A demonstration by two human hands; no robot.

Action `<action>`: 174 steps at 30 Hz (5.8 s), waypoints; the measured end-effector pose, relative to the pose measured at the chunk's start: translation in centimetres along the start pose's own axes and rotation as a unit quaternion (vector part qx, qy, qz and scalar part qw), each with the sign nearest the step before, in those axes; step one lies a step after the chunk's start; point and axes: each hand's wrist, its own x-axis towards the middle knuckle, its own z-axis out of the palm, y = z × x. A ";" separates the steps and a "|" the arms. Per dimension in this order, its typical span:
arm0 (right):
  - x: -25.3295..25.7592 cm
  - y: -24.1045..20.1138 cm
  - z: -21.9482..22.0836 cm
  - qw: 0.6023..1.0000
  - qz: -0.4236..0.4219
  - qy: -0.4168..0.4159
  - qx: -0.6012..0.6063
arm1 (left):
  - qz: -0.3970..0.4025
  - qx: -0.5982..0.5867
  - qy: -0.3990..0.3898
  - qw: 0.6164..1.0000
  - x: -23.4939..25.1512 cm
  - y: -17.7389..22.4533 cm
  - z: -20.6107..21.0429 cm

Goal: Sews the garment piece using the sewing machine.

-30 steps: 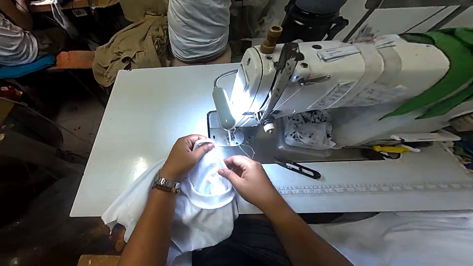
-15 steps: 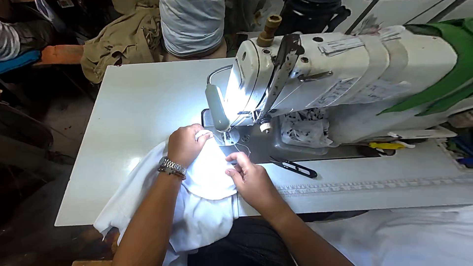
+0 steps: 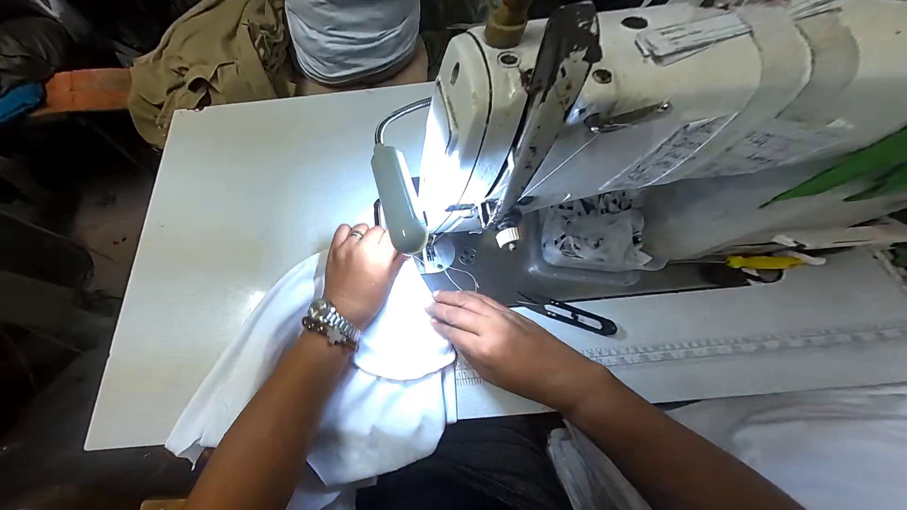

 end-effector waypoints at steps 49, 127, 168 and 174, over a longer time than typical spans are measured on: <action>0.9 3.4 1.1 0.994 0.015 0.106 0.025 | 0.055 -0.214 -0.129 0.967 3.9 -1.3 0.2; 1.5 0.6 1.0 0.952 0.222 0.148 0.152 | -0.037 -0.101 -0.202 0.973 -2.8 1.7 -1.3; 6.0 2.4 1.1 0.950 0.301 0.075 -0.014 | -0.012 -0.130 -0.111 0.985 -3.4 2.4 -0.9; 5.6 3.1 1.3 0.962 0.269 0.041 -0.025 | -0.030 -0.105 -0.151 0.982 -3.2 2.7 -1.0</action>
